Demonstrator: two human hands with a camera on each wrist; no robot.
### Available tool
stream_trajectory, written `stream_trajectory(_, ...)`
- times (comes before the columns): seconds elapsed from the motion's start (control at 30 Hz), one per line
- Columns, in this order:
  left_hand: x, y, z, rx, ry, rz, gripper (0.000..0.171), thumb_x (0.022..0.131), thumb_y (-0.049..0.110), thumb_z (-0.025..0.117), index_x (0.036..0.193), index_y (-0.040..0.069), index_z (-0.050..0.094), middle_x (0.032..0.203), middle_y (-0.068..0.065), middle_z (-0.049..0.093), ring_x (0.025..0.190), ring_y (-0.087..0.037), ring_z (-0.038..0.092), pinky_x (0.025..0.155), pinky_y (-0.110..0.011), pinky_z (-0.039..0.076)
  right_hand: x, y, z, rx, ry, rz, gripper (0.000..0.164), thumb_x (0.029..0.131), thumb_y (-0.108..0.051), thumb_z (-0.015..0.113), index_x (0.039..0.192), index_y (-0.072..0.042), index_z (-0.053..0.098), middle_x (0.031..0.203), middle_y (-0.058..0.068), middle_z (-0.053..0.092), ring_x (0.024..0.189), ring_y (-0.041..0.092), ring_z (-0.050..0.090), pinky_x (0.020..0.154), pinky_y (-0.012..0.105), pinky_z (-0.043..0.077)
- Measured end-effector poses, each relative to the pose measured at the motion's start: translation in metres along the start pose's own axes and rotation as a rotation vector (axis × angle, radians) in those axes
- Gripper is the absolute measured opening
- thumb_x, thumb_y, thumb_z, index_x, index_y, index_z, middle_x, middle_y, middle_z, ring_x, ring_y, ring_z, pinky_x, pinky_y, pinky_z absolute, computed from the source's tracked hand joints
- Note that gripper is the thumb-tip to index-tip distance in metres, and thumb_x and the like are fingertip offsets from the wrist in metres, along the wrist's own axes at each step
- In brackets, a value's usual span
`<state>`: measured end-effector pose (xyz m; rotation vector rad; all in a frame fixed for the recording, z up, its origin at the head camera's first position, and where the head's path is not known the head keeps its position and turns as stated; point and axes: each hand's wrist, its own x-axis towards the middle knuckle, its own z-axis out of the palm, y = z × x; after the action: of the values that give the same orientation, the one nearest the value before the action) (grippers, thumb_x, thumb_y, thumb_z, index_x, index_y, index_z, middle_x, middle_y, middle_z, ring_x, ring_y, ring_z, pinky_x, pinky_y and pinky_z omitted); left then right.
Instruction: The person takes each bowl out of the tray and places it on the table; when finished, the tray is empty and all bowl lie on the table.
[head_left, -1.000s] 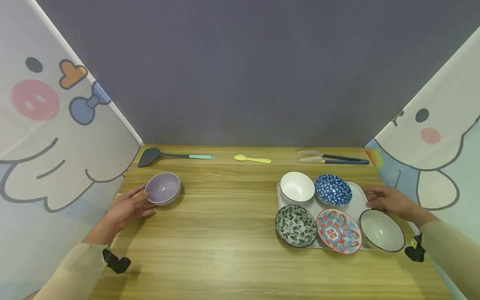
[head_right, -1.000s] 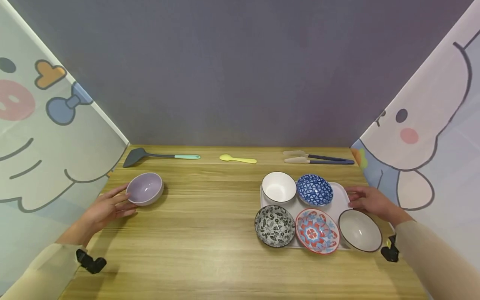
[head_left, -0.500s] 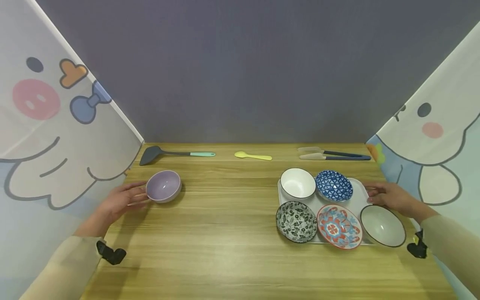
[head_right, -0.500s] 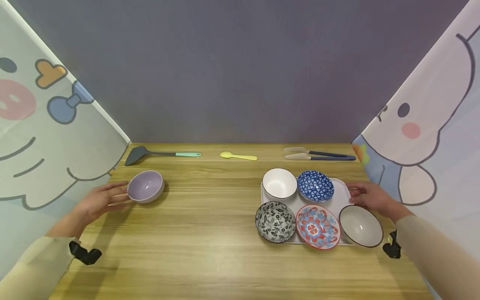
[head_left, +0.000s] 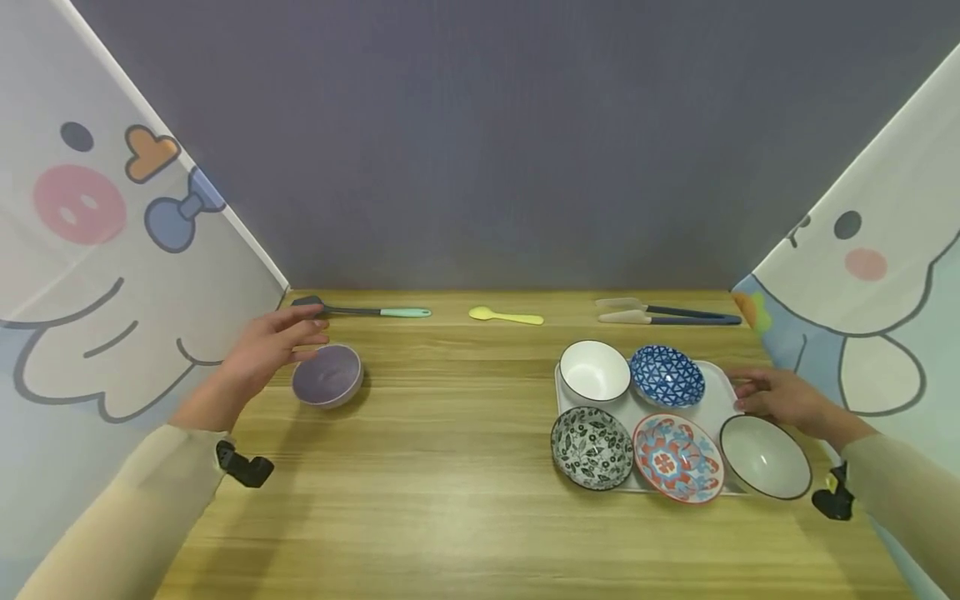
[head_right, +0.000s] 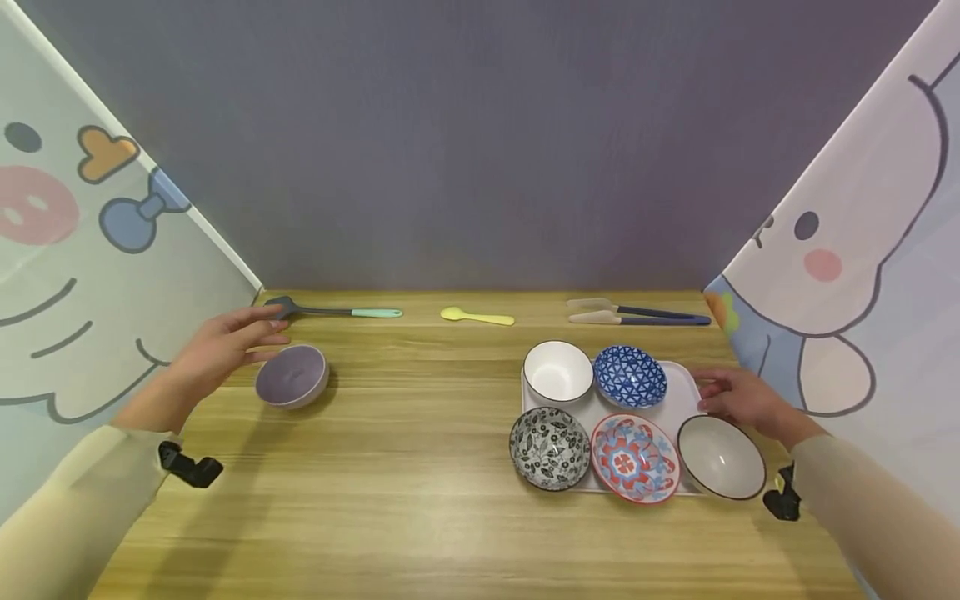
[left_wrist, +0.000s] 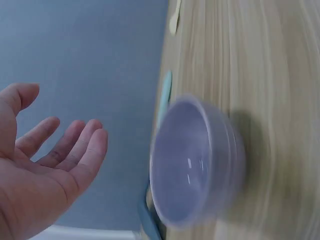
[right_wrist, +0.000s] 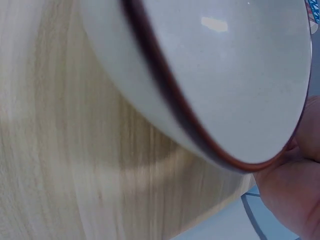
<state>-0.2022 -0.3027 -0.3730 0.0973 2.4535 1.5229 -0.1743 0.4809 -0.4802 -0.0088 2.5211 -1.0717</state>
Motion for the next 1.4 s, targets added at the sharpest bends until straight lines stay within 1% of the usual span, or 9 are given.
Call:
stream_trajectory(0.1,0.01,0.015,0.021,-0.039,-0.025,0.027,0.065,0.108,0.043,0.05,0.16,0.008,0.034,0.151,-0.02,0.048,0.125,-0.021,0.061,0.103,-0.032,0.058,-0.001,0.002,0.0,0.021,-0.011,-0.001,0.069,0.091,-0.006,0.073,0.149,0.013,0.039,0.114,0.025,0.063,0.087,0.015,0.066,0.069,0.031,0.064)
stream_trajectory(0.2,0.022,0.024,0.044,-0.094,-0.049,0.042,0.063,0.107,0.041,0.053,0.158,0.008,0.038,0.148,-0.02,0.051,0.128,-0.03,0.06,0.104,-0.036,0.058,-0.002,0.002,0.0,0.031,-0.014,0.006,0.069,0.091,-0.006,0.074,0.148,0.013,0.039,0.113,0.024,0.063,0.086,0.015,0.066,0.07,0.031,0.064)
stream_trajectory(0.43,0.045,0.037,0.099,-0.224,-0.128,0.052,0.056,0.108,0.033,0.055,0.156,0.007,0.041,0.148,-0.023,0.052,0.129,-0.037,0.059,0.106,-0.048,0.056,0.003,-0.001,-0.003,-0.026,-0.007,0.006,0.064,0.095,-0.009,0.071,0.147,0.014,0.041,0.121,0.031,0.063,0.091,0.02,0.069,0.071,0.031,0.064)
stream_trajectory(0.63,0.058,0.045,0.147,-0.325,-0.212,0.047,0.05,0.107,0.025,0.055,0.153,0.008,0.045,0.145,-0.024,0.054,0.129,-0.045,0.057,0.105,-0.052,0.056,0.006,-0.004,-0.004,-0.004,-0.012,0.015,0.062,0.094,-0.005,0.07,0.145,0.016,0.042,0.122,0.032,0.063,0.091,0.021,0.069,0.069,0.033,0.065)
stream_trajectory(0.73,0.065,0.046,0.17,-0.35,-0.257,0.044,0.05,0.106,0.022,0.056,0.152,0.007,0.046,0.145,-0.023,0.054,0.129,-0.047,0.057,0.105,-0.055,0.056,0.006,-0.006,-0.004,0.01,-0.016,0.021,0.063,0.093,-0.004,0.069,0.145,0.017,0.041,0.122,0.032,0.063,0.092,0.022,0.069,0.072,0.033,0.065)
stream_trajectory(0.83,0.071,0.047,0.192,-0.35,-0.299,0.033,0.049,0.105,0.023,0.057,0.152,0.01,0.047,0.145,-0.02,0.056,0.128,-0.045,0.059,0.108,-0.06,0.052,0.004,-0.008,-0.005,0.024,-0.018,0.026,0.063,0.093,-0.002,0.069,0.144,0.018,0.04,0.122,0.033,0.062,0.092,0.023,0.07,0.073,0.034,0.066)
stream_trajectory(0.93,0.076,0.047,0.213,-0.35,-0.339,0.035,0.052,0.104,0.024,0.059,0.152,0.01,0.047,0.146,-0.022,0.055,0.127,-0.045,0.059,0.108,-0.063,0.05,0.004,-0.011,-0.005,0.032,-0.019,0.028,0.063,0.092,-0.001,0.068,0.144,0.019,0.039,0.121,0.034,0.062,0.092,0.024,0.07,0.073,0.035,0.066)
stream_trajectory(1.17,0.086,0.054,0.257,-0.376,-0.372,-0.013,0.055,0.101,0.017,0.062,0.153,0.008,0.047,0.145,-0.03,0.052,0.122,-0.048,0.062,0.101,-0.056,0.057,0.008,-0.011,-0.004,0.023,-0.01,0.036,0.064,0.091,0.0,0.068,0.146,0.015,0.04,0.121,0.033,0.059,0.092,0.027,0.069,0.071,0.035,0.066)
stream_trajectory(1.4,0.097,0.058,0.291,-0.404,-0.391,-0.057,0.057,0.1,0.018,0.065,0.153,0.005,0.047,0.139,-0.028,0.059,0.118,-0.045,0.066,0.099,-0.055,0.059,0.014,-0.009,-0.004,0.023,-0.018,0.043,0.065,0.089,0.003,0.068,0.147,0.015,0.039,0.119,0.031,0.06,0.091,0.027,0.068,0.07,0.036,0.066)
